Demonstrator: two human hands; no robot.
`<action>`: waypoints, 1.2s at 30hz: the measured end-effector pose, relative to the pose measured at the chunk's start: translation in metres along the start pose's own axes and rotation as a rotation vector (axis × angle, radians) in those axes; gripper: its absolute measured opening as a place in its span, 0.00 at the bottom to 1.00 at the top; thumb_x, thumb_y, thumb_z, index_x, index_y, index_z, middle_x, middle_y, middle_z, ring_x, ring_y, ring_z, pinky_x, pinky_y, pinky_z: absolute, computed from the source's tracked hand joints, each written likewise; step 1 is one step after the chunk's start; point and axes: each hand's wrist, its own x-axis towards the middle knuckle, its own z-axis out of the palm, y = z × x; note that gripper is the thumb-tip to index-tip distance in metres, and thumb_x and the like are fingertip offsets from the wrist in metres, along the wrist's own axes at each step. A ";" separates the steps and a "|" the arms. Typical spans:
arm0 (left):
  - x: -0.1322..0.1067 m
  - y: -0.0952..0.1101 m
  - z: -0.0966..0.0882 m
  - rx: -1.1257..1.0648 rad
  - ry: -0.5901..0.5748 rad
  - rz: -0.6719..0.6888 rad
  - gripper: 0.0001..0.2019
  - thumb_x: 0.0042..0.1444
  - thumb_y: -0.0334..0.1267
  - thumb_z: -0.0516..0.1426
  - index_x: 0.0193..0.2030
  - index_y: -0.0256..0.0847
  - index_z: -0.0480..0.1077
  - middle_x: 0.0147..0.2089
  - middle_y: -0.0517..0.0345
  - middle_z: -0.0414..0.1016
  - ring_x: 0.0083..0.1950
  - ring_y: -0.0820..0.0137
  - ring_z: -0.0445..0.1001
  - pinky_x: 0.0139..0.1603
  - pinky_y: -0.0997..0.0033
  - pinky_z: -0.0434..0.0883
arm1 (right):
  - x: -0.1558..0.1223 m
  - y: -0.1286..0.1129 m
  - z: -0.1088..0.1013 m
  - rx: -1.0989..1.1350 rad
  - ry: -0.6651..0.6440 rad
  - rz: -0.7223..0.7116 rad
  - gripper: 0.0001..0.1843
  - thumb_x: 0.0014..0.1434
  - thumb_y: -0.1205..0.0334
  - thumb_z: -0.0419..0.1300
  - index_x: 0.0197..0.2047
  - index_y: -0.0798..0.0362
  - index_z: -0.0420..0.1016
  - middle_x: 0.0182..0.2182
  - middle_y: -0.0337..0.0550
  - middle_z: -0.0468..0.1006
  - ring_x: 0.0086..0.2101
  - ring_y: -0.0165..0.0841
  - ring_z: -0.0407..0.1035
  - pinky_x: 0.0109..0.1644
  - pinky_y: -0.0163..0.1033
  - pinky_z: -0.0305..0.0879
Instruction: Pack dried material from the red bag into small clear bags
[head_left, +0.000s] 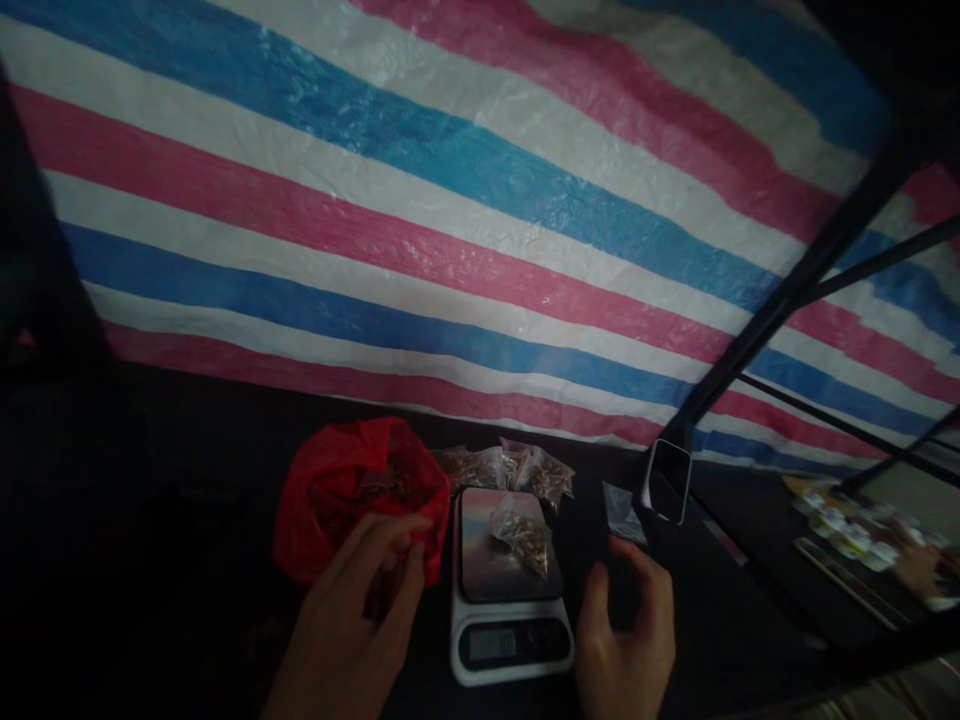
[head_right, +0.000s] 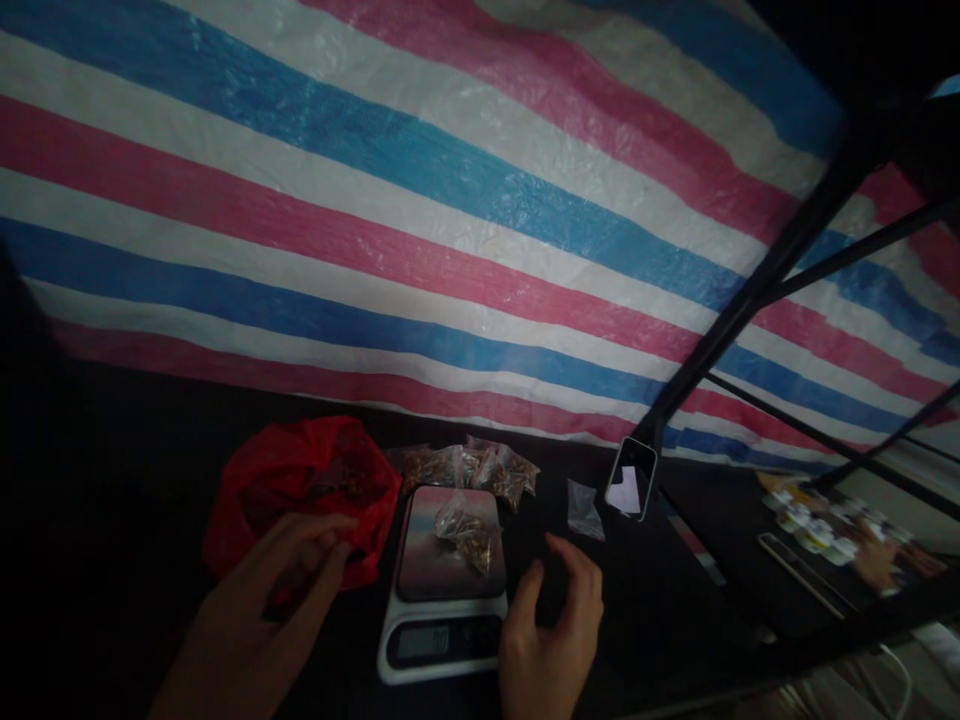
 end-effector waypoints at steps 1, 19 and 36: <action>0.000 0.000 0.000 0.000 0.000 -0.003 0.09 0.65 0.48 0.55 0.43 0.52 0.76 0.41 0.62 0.79 0.39 0.68 0.81 0.43 0.73 0.77 | -0.001 0.000 0.001 0.004 -0.009 0.000 0.09 0.67 0.59 0.58 0.50 0.50 0.73 0.45 0.48 0.78 0.47 0.43 0.73 0.53 0.49 0.67; 0.002 -0.007 -0.006 -0.003 0.004 0.036 0.08 0.66 0.49 0.56 0.43 0.52 0.75 0.42 0.64 0.79 0.40 0.70 0.81 0.44 0.77 0.77 | 0.004 -0.003 0.009 0.033 -0.317 -0.070 0.09 0.69 0.59 0.58 0.49 0.47 0.78 0.47 0.47 0.82 0.49 0.44 0.76 0.56 0.49 0.67; 0.005 0.006 0.031 -0.400 -0.016 -0.342 0.27 0.59 0.63 0.57 0.54 0.45 0.78 0.58 0.49 0.84 0.61 0.54 0.80 0.65 0.52 0.74 | 0.001 -0.078 0.052 0.609 -0.640 0.279 0.25 0.58 0.58 0.69 0.59 0.46 0.78 0.43 0.43 0.84 0.44 0.39 0.79 0.53 0.42 0.75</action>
